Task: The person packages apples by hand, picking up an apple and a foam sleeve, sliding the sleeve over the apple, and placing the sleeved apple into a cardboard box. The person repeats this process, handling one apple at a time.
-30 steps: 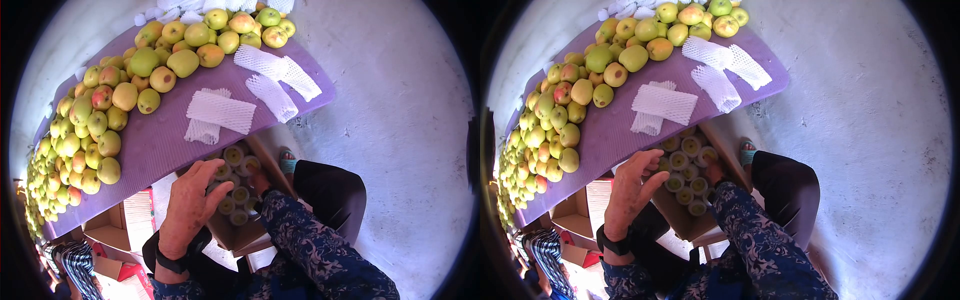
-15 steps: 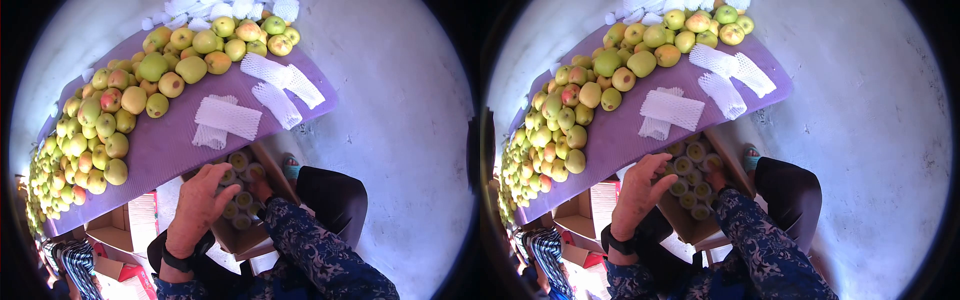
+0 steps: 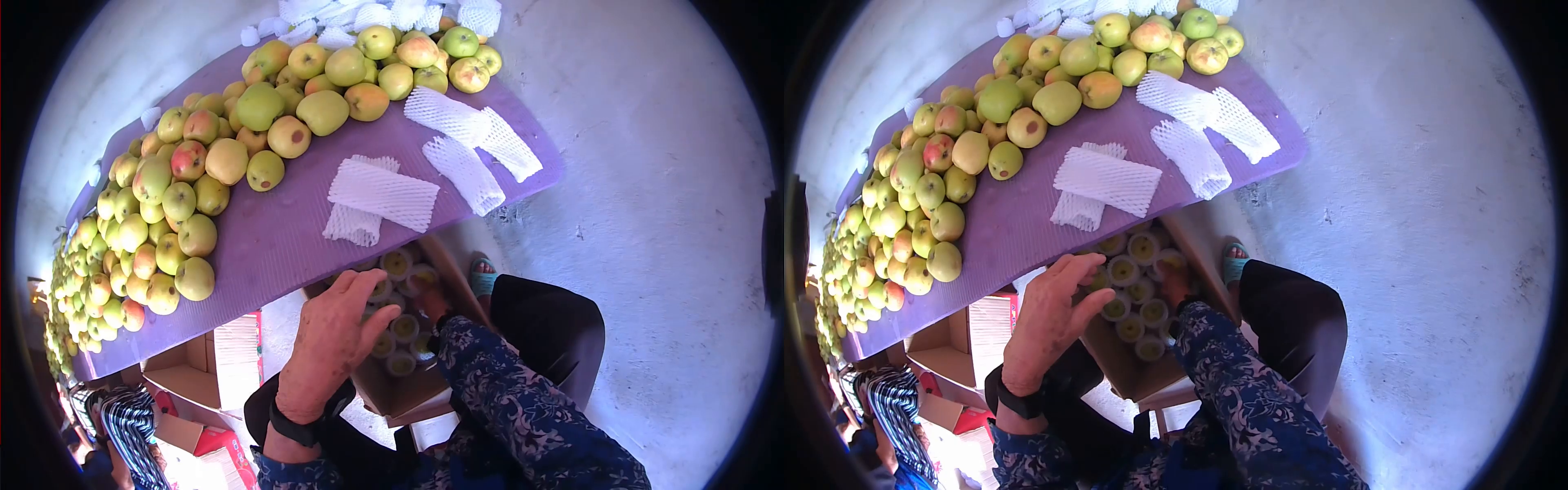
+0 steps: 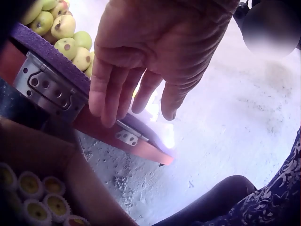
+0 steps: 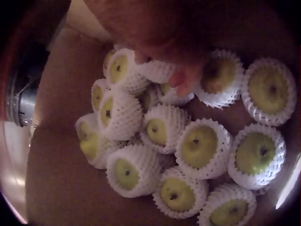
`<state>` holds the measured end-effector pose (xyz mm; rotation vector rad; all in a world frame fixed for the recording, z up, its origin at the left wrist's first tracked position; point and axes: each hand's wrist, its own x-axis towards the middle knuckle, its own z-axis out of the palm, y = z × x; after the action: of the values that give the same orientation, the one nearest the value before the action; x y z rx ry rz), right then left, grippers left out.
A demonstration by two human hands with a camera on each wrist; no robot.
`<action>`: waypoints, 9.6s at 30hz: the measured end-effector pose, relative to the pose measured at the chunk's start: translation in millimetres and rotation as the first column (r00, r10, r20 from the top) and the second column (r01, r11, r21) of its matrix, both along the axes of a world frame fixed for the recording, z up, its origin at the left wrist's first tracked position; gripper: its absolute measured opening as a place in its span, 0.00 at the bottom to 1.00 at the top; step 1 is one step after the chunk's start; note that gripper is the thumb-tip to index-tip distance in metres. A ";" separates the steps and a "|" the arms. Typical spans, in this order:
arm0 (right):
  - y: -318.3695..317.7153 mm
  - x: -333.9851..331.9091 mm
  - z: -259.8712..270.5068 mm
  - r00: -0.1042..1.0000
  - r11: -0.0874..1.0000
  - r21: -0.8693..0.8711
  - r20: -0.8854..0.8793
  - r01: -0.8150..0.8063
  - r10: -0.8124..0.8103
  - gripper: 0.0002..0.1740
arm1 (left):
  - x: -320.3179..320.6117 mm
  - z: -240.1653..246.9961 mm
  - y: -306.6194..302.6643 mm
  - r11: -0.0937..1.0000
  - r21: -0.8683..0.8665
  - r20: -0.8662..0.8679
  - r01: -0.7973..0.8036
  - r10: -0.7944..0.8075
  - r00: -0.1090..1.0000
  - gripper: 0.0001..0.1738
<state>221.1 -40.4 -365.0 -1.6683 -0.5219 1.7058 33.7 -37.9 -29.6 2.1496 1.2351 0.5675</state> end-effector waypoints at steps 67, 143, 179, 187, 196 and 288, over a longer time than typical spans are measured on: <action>-22.9 20.1 86.1 0.598 0.619 -0.200 0.161 -0.760 0.785 0.17 | -16.2 -1.6 15.0 0.984 0.101 -0.023 -0.146 0.149 0.989 0.18; 96.7 -26.0 336.9 0.801 0.522 0.649 0.242 -0.554 0.548 0.17 | -49.1 27.4 33.1 0.934 -0.351 0.767 -0.063 0.325 0.553 0.17; 205.4 -191.8 323.7 0.180 -0.047 0.178 0.879 -0.983 -0.441 0.38 | -86.1 21.2 29.3 0.673 0.063 0.232 -0.737 0.708 0.667 0.11; 202.9 -179.2 353.7 0.421 -0.069 0.416 0.886 -0.907 -0.197 0.37 | -88.5 17.9 32.4 0.640 0.109 0.288 -0.760 0.712 0.641 0.11; 136.1 -76.8 374.2 0.893 0.555 0.762 0.067 -0.334 0.445 0.33 | -73.1 22.3 33.9 0.598 0.129 0.430 -0.791 0.685 0.588 0.08; 63.1 3.9 351.5 0.909 0.490 0.767 0.375 -0.415 0.182 0.39 | 19.1 8.8 38.6 0.930 -0.276 0.809 -0.244 0.362 0.464 0.08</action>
<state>225.0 22.7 -13.5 -1.0636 -1.5684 1.1005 52.8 0.7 -20.8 1.1802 0.9939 1.4558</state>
